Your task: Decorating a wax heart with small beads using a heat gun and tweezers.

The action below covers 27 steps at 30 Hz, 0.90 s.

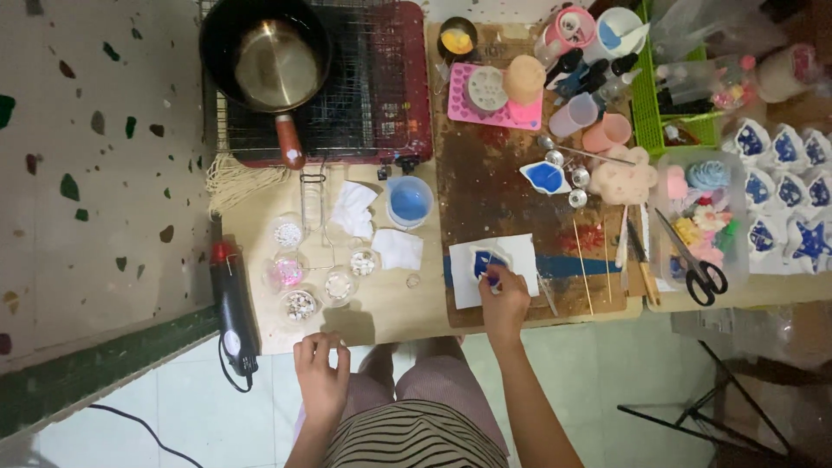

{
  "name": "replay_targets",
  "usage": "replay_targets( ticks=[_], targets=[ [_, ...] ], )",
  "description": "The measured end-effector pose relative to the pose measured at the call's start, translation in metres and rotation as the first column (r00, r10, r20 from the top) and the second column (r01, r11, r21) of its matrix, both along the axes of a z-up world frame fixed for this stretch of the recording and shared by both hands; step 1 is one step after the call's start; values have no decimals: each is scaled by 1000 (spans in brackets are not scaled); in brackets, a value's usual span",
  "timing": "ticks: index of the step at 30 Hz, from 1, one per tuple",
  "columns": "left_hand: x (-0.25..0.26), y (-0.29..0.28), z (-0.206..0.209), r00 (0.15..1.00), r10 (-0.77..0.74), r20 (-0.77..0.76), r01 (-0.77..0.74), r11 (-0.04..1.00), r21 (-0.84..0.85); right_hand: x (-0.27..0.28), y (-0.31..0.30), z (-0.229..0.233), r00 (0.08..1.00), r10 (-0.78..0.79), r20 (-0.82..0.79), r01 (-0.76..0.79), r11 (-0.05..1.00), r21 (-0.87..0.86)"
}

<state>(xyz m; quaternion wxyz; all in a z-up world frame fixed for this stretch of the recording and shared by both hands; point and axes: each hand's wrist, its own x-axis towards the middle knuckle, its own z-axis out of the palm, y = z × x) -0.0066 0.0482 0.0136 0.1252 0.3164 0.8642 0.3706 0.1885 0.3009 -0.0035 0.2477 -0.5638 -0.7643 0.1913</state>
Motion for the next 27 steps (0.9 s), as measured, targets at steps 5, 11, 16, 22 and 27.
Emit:
replay_targets(
  ticks=[5, 11, 16, 22, 27],
  targets=[
    [2, 1, 3, 999, -15, -44, 15, 1000, -21, 2, 5, 2, 998, 55, 29, -55, 998, -6],
    [2, -9, -3, 1000, 15, -14, -15, 999, -30, 10, 6, 9, 990, 137, 34, -138, 990, 29],
    [0, -13, -3, 1000, 12, -18, -12, 1000, -28, 25, 18, 13, 953, 266, 149, -267, 964, -10],
    [-2, -18, -5, 1000, 21, -17, -22, 998, -62, 39, 38, 37, 830, 516, 211, -529, 849, 4],
    [-1, -22, -4, 1000, 11, -14, -11, 999, -45, 31, 46, 43, 777, 545, 315, -569, 822, -20]
  ],
)
